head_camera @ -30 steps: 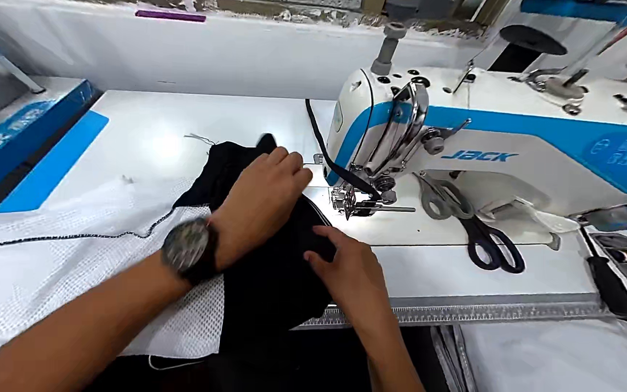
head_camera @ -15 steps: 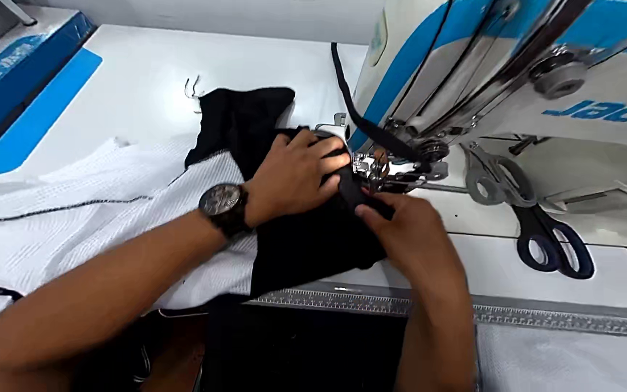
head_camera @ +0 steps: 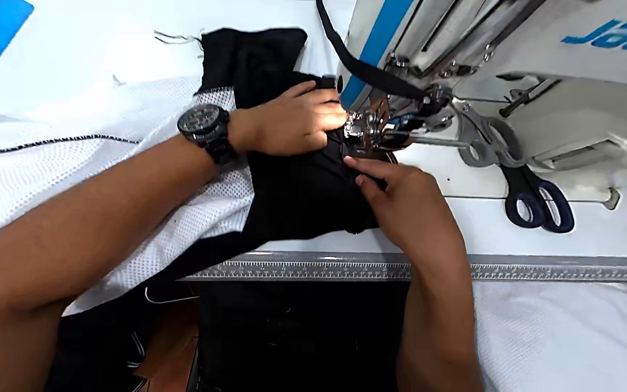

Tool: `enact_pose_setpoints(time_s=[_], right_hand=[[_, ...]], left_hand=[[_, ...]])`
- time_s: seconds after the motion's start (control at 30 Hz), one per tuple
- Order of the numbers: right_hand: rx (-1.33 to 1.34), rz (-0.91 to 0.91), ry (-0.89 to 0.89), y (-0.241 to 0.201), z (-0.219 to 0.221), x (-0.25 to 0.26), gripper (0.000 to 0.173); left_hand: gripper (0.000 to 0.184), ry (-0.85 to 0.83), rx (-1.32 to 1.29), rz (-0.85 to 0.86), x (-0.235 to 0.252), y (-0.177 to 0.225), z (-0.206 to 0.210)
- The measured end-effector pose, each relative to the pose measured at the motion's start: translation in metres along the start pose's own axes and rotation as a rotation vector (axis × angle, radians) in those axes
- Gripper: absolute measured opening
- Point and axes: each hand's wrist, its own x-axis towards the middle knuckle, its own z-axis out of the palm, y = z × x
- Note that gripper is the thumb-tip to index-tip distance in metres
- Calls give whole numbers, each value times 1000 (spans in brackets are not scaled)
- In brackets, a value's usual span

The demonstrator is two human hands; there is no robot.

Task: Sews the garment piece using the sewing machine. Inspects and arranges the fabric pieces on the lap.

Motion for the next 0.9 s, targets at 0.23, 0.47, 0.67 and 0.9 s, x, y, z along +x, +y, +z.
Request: enact_pose_setpoints(time_s=[0.23,0.47,0.67,0.9], right_hand=[[-12,106,62,-12,4,7,30],[-6,109,48,-8,3,14,26],[130,105,99,-1,5,15,17],[365,70,25,15,0,17,15]], left_hand=[[41,8,12,153,15,-8,-9],[44,-11,25,119,14,0,-15],[45,18,50,153,16,-10,-12],[45,90,80,159,22,-23,-3]])
